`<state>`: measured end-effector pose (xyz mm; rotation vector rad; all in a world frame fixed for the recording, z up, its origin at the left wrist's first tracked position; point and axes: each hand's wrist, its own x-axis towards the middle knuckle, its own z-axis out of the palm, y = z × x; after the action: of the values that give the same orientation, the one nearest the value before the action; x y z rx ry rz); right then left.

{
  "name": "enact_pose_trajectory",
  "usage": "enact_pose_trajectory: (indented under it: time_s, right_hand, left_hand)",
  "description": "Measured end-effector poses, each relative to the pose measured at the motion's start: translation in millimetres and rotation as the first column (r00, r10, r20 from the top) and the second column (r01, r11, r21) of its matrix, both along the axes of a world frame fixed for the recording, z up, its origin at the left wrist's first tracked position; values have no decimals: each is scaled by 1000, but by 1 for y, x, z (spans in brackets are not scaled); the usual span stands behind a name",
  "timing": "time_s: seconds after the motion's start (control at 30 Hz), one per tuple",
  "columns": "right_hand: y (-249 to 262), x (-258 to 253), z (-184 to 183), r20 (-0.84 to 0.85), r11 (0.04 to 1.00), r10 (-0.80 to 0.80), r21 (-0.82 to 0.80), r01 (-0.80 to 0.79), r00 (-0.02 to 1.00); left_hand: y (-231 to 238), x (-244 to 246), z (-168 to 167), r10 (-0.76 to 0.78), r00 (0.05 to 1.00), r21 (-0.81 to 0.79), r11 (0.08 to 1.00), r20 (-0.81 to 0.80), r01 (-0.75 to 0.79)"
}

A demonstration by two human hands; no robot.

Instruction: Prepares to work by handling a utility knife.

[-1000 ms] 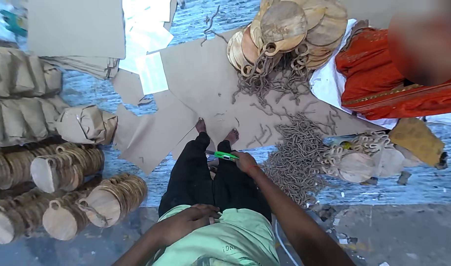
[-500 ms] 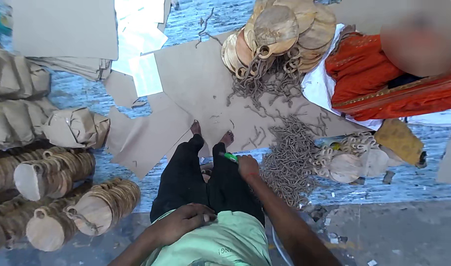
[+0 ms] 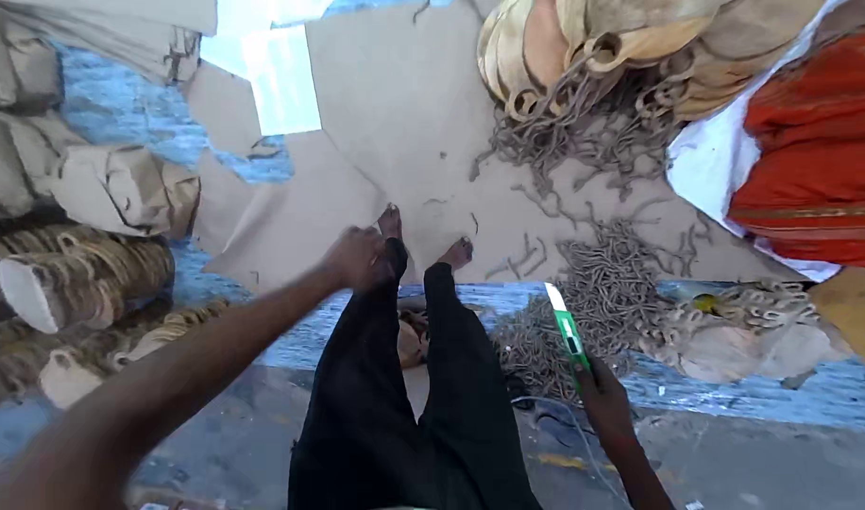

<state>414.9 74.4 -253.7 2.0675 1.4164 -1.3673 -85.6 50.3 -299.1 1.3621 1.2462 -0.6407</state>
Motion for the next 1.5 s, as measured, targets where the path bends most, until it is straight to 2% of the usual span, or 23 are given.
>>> enact_pose_trajectory:
  time_s: [0.07,0.13,0.2,0.27,0.33,0.4,0.47,0.53,0.6,0.63,0.73,0.8,0.87,0.93,1.0,1.1,1.17,1.2,1.23,1.3,1.37,1.43,1.5]
  right_hand:
    - [-6,8,-18,41,1000,9,2,-9,999]
    - [-17,14,-17,119,995,14,-95,-3,993]
    - [-15,14,-24,161,994,1,-112,17,987]
    - [-9,14,-26,163,997,-39,-66,50,986]
    - [2,16,-27,130,993,-114,4,114,985]
    - [11,16,-30,97,983,-176,63,170,980]
    - [16,15,-29,94,979,-198,70,192,976]
    - [22,13,-30,100,984,-177,50,173,979]
    - [27,9,-32,94,986,-164,58,159,982]
    - [28,11,-32,87,986,-160,60,155,983]
    - [32,14,-39,55,972,-222,90,216,974]
    - [29,14,-43,71,956,-282,108,273,957]
    - [30,15,-39,94,954,-293,95,285,951]
    - [39,17,-36,95,951,-299,118,287,950]
    - [46,26,-32,83,940,-312,168,295,946]
    - [53,44,-35,50,909,-373,218,354,926]
    - [53,49,-47,52,895,-402,234,380,914]
    - [49,49,-48,75,899,-405,215,382,911]
    - [49,48,-51,89,903,-403,200,380,911]
    - [48,43,-48,100,905,-407,179,386,908]
    - [59,40,-47,64,899,-405,208,385,912]
    - [57,41,-50,15,885,-411,244,395,911]
    - [49,37,-62,6,880,-414,258,398,910]
  left_hand:
    - [-57,60,23,-49,969,7,999,244,49]
    - [-114,79,30,-36,947,-87,994,319,68]
    - [-106,47,-33,61,987,-48,997,152,-55]
    - [-33,28,-69,37,994,-101,994,-102,-48]
    - [6,55,-38,4,999,-36,999,-33,-5]
    - [-23,96,38,-33,964,26,999,263,27]
    - [-77,101,69,-55,899,-67,993,435,93]
    - [-87,65,28,-118,949,-131,978,292,162]
    - [-33,19,-33,-110,994,-113,987,18,112]
    - [-7,18,-35,-91,995,-91,992,-25,89]
    - [-5,111,47,-33,943,162,987,332,-22]
    - [-62,184,91,74,726,32,991,684,-130]
    - [-95,211,51,91,679,-53,996,728,-78]
    - [-74,187,-34,69,856,-158,987,512,15]
    - [-31,175,-68,-47,945,-223,967,324,125]
    - [-56,212,14,-78,750,84,996,656,31]
    - [-89,245,61,-16,511,33,999,860,-23]
    - [-98,251,59,-7,508,-13,999,862,35]
    - [-94,246,30,-3,609,-68,993,793,93]
    - [-69,208,-44,51,917,-201,979,395,31]
    - [-10,177,-100,91,995,-154,983,-39,-96]
    - [14,175,-95,118,993,-15,993,26,-118]
    - [-19,203,-61,89,924,76,989,371,-126]
